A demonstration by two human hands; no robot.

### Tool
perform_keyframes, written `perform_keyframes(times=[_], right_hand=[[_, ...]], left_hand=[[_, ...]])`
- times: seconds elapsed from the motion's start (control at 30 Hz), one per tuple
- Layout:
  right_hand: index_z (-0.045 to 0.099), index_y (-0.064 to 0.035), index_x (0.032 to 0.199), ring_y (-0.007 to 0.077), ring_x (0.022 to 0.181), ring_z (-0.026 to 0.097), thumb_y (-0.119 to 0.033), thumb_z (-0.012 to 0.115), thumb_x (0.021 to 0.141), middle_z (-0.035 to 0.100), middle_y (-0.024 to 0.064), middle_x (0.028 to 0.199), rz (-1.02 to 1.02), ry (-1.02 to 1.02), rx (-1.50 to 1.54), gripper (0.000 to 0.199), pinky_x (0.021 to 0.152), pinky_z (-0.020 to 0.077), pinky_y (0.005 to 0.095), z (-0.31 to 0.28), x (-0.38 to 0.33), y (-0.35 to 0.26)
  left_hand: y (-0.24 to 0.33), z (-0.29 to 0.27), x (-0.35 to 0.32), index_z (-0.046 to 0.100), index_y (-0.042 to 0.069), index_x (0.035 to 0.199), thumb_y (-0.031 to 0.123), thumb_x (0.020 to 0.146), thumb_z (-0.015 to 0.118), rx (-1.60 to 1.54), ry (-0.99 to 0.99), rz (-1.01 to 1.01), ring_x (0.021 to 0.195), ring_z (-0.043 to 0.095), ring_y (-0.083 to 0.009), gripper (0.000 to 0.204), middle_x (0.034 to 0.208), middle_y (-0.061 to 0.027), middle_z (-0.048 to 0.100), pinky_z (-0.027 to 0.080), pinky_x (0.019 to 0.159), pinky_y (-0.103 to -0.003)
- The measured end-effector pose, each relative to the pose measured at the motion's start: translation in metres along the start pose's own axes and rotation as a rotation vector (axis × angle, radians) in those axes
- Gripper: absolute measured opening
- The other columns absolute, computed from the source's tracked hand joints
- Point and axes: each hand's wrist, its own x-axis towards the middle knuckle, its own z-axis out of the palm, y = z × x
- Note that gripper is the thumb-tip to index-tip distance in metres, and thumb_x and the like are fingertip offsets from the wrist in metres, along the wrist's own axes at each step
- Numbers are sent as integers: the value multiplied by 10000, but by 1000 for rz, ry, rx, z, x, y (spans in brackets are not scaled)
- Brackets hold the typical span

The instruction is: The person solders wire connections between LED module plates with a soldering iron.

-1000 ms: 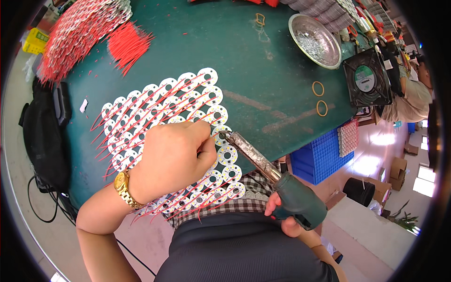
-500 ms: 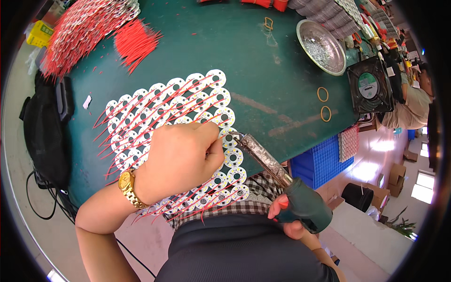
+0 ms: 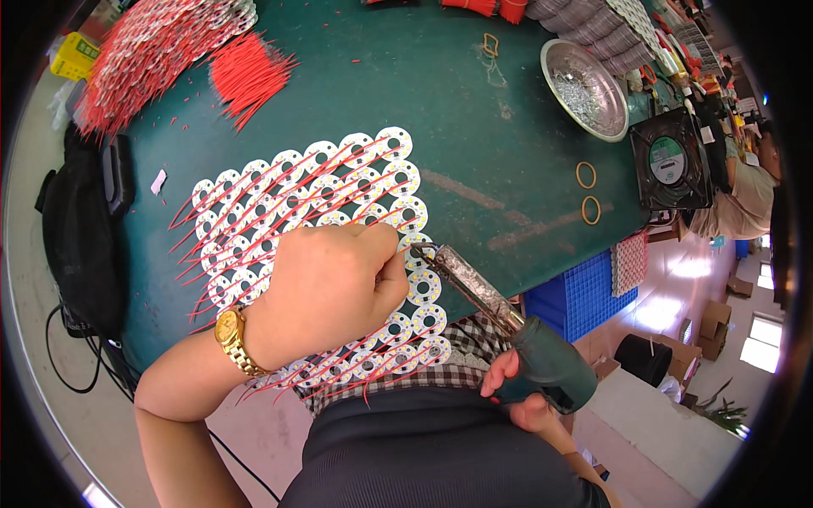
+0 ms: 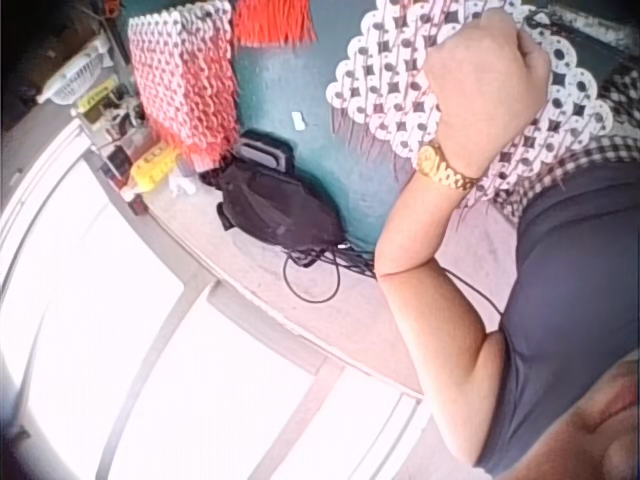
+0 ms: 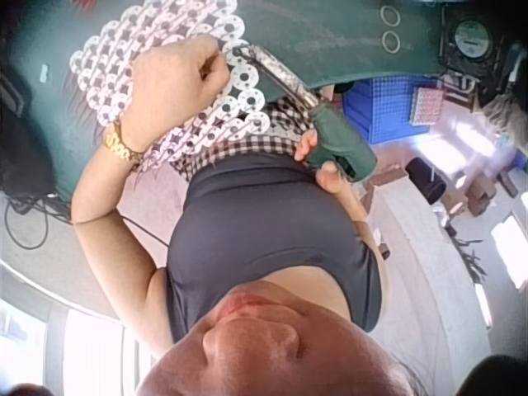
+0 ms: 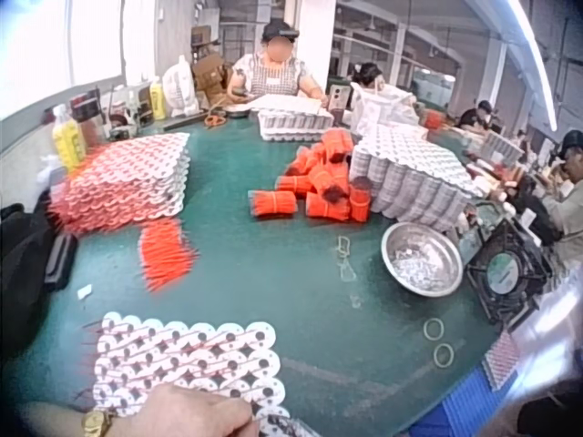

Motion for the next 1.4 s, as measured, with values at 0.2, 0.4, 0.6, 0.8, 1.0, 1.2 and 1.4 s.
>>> perform_keyframes(times=[0.2,0.4,0.6,0.8,1.0,1.2,1.4], right_hand=[[467,-84,1011,234,792,589,-644,770,697,530,110,880,-9,2,-4,710,700,517,358,-5,2,5],[484,-83,1157,234,768,583,-729,713,678,536,86,867,-48,-40,-34,836,655,488,354,-8,0,6],[479,-80,1209,235,764,586,-745,721,643,548,80,864,33,-38,-66,906,658,485,359,-4,5,1],[471,-75,1214,241,752,591,-725,750,623,560,87,844,-104,-2,-70,922,677,513,387,-5,5,11],[452,-46,1243,208,751,575,-688,748,678,547,78,855,-139,72,24,905,682,523,372,1,5,4],[438,-34,1255,199,753,576,-670,742,707,546,89,872,-171,-7,2,893,675,516,344,-8,7,10],[449,6,1226,220,770,605,-633,773,704,573,101,880,-184,-15,-73,886,645,509,320,-17,8,14]], left_hand=[[1,1,-1,511,62,608,66,740,674,-1,7,3,437,555,-228,210,517,-66,540,421,425,-333],[1,2,-1,511,65,611,71,744,680,7,30,25,435,551,-229,215,517,-68,539,416,419,-334],[-1,0,0,508,68,613,71,747,682,5,19,22,434,548,-235,219,516,-71,537,417,420,-340],[1,-29,0,553,25,666,62,766,662,-29,-121,-81,440,545,-273,152,545,-119,550,424,448,-358],[-74,-75,35,601,0,863,105,884,633,133,205,-349,620,546,-199,112,709,-111,582,430,594,-336],[-92,-59,45,592,60,896,156,878,645,552,153,-328,924,550,-314,111,934,-108,589,411,780,-453],[-92,-47,39,559,48,916,111,902,596,710,312,-194,925,538,-339,75,941,-116,593,383,795,-461]])
